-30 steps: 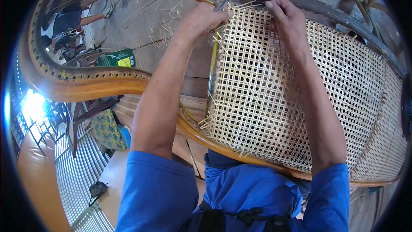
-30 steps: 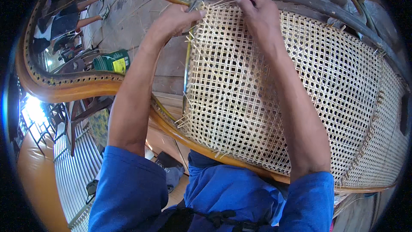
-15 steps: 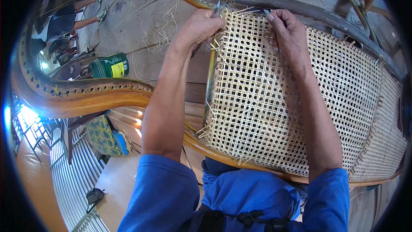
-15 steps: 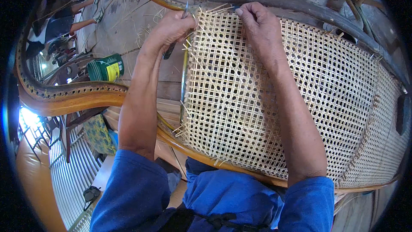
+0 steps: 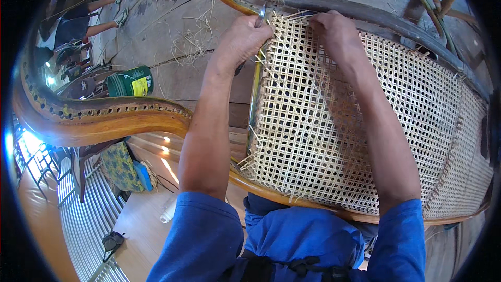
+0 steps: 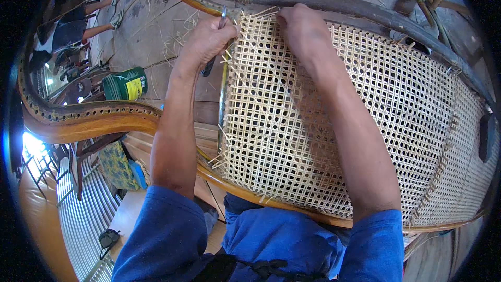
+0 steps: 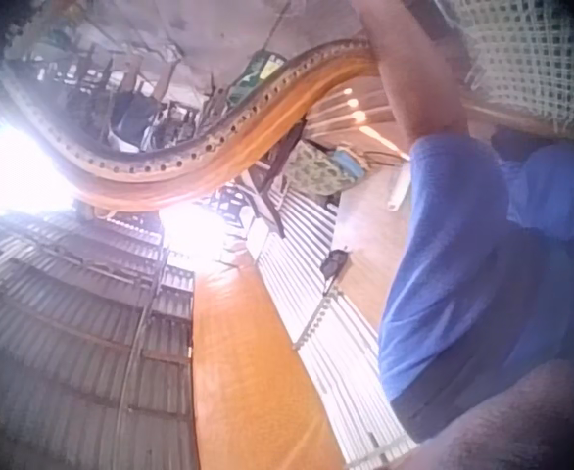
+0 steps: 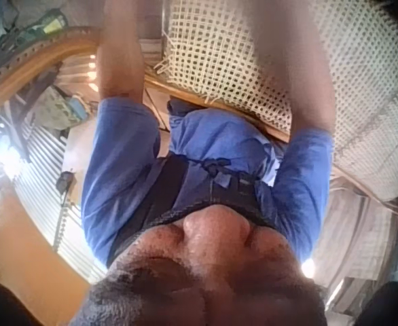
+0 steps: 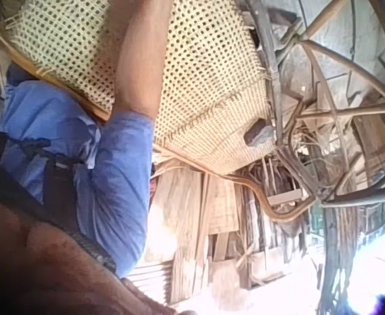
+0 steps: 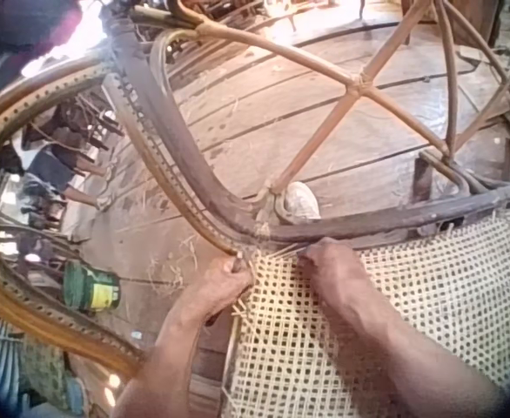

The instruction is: Repairing or weaving a rattan chair by lacing rattan strips through the frame.

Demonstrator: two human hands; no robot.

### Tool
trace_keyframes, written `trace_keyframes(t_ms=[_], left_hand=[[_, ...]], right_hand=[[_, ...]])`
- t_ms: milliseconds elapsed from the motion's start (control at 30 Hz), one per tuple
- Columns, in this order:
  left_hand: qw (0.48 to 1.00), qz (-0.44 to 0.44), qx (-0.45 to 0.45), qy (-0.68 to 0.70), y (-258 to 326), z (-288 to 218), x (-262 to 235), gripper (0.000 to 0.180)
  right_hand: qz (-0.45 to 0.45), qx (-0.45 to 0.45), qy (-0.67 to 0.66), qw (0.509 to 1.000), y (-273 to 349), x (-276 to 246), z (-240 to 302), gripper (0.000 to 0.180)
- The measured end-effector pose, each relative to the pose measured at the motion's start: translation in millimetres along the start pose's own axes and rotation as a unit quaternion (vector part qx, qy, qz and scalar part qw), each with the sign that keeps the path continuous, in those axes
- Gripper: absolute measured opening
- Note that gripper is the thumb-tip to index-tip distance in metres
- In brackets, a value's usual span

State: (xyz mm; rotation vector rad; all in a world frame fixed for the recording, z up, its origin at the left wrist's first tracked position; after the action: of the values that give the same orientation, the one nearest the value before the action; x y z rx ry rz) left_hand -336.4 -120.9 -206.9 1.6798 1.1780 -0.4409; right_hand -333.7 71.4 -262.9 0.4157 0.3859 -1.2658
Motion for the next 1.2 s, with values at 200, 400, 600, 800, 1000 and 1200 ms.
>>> trace_keyframes(t_ms=[200,400,600,800,1000,1200], left_hand=[[0.999,-0.044,-0.001,0.004,10.4,-1.6,3.2,0.026],[0.997,-0.082,0.008,-0.006,9.6,3.4,5.3,0.026],[0.994,-0.106,0.0,0.003,6.7,13.3,10.9,0.027],[0.993,-0.114,0.016,0.037,5.7,20.8,13.0,0.027],[0.997,-0.068,-0.007,0.042,6.0,11.5,8.0,0.026],[0.996,-0.069,0.001,0.048,2.3,15.6,10.0,0.025]], right_hand=[[-0.015,0.041,0.09,0.995,-2.8,12.6,17.0,0.03],[-0.001,0.064,0.122,0.99,-15.2,14.1,14.8,0.025],[-0.027,0.044,0.113,0.992,-16.0,14.1,17.4,0.021],[-0.04,0.021,0.148,0.988,-19.6,27.7,20.8,0.018],[-0.096,0.054,0.073,0.991,-16.2,31.8,12.5,0.017],[-0.047,0.077,0.113,0.99,-10.0,24.6,29.9,0.021]])
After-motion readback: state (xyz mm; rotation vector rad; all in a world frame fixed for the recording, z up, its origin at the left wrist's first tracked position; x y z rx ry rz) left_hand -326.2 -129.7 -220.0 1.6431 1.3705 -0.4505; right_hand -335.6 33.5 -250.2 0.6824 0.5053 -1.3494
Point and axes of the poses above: each hand's wrist, its own y-axis away from the middle knuckle, its own x-axis out of the palm, z = x × y, the point moved 3 cm from there along -y, towards the middle knuckle, and after that the axes turned 13 degrees about -y, right-handed, at the moved point
